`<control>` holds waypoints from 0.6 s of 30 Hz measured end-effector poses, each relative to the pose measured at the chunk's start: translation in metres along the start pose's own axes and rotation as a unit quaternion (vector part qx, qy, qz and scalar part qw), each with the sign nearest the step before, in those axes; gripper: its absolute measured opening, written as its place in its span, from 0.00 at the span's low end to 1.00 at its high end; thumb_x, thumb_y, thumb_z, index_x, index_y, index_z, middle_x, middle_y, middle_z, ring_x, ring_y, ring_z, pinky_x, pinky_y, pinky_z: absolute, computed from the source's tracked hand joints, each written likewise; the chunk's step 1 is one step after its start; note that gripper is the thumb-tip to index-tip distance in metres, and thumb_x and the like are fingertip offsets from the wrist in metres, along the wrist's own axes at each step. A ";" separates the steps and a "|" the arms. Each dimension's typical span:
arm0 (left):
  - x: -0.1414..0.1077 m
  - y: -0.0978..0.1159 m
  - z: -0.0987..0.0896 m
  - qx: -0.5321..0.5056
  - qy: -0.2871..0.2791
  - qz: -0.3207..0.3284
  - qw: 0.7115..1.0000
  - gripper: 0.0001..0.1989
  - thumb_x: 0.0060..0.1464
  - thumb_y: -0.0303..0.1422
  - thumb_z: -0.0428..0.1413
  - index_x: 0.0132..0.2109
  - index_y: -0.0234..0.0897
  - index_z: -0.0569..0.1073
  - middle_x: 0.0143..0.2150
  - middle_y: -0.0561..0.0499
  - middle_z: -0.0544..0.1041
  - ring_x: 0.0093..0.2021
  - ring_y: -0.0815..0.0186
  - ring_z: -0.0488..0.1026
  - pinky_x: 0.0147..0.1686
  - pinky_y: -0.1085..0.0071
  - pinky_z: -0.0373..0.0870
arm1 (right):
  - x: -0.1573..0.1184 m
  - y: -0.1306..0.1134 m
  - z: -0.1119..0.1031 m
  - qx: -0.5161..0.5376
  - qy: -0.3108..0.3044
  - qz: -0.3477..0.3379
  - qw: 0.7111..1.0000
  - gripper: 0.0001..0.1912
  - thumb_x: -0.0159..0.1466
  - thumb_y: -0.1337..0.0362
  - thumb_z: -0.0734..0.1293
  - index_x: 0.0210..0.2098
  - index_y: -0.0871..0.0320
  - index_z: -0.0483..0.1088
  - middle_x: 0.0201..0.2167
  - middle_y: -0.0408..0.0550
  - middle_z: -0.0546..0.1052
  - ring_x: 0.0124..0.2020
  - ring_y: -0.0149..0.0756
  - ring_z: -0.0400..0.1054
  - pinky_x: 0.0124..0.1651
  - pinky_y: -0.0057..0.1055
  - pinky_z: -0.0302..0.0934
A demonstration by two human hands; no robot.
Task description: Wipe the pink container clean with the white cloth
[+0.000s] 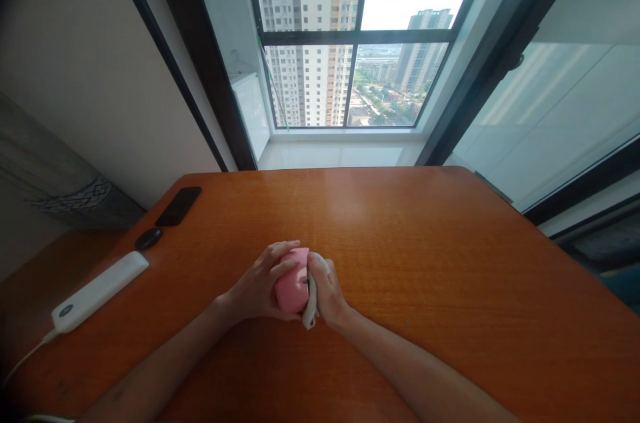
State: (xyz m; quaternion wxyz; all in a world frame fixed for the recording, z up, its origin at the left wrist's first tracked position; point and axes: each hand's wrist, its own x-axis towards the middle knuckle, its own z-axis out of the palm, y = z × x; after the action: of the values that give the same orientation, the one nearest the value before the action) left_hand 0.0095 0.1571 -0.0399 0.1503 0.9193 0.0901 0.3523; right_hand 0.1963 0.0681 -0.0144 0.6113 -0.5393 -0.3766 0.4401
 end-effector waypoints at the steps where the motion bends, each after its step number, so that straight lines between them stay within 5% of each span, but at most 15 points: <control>1: 0.001 0.002 0.000 0.000 0.003 -0.005 1.000 0.62 0.45 0.56 0.78 0.78 0.50 0.55 0.75 0.33 0.65 0.72 0.36 0.69 0.71 0.38 0.70 | 0.000 0.000 0.000 0.002 0.000 -0.007 1.000 0.38 0.63 0.25 0.67 0.22 0.54 0.66 0.20 0.42 0.66 0.25 0.33 0.56 0.27 0.31 0.60; 5: 0.005 0.010 0.004 -0.099 0.027 -0.067 0.992 0.60 0.41 0.53 0.78 0.75 0.46 0.60 0.68 0.36 0.70 0.67 0.39 0.73 0.66 0.44 0.76 | -0.001 0.002 -0.002 -0.005 -0.046 -0.026 0.999 0.38 0.66 0.27 0.65 0.22 0.55 0.66 0.20 0.41 0.63 0.24 0.32 0.54 0.25 0.30 0.56; 11: 0.004 0.013 0.005 -0.235 0.011 -0.207 0.950 0.56 0.48 0.59 0.73 0.74 0.43 0.59 0.65 0.38 0.75 0.57 0.46 0.80 0.61 0.47 0.79 | -0.004 0.005 -0.006 -0.023 -0.066 -0.012 0.998 0.37 0.68 0.29 0.65 0.22 0.55 0.66 0.19 0.40 0.60 0.24 0.32 0.52 0.25 0.30 0.52; 15: 0.003 0.006 0.000 -0.100 0.020 -0.071 0.992 0.67 0.40 0.60 0.77 0.79 0.47 0.53 0.76 0.32 0.63 0.73 0.34 0.68 0.71 0.35 0.69 | 0.000 0.005 -0.004 0.004 -0.034 -0.010 0.999 0.36 0.67 0.29 0.67 0.23 0.55 0.67 0.21 0.42 0.64 0.26 0.33 0.54 0.27 0.31 0.56; 18: 0.004 0.003 -0.002 0.006 0.006 0.019 1.000 0.65 0.44 0.54 0.79 0.79 0.49 0.53 0.77 0.31 0.62 0.74 0.33 0.66 0.72 0.32 0.66 | 0.002 0.004 -0.002 0.020 -0.010 -0.012 1.000 0.36 0.66 0.28 0.68 0.23 0.55 0.68 0.22 0.42 0.65 0.27 0.34 0.55 0.29 0.31 0.59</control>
State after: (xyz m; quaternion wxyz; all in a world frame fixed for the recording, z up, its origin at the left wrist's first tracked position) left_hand 0.0112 0.1555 -0.0354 0.1378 0.9195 0.0757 0.3602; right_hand 0.1983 0.0699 -0.0188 0.6233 -0.5180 -0.3806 0.4454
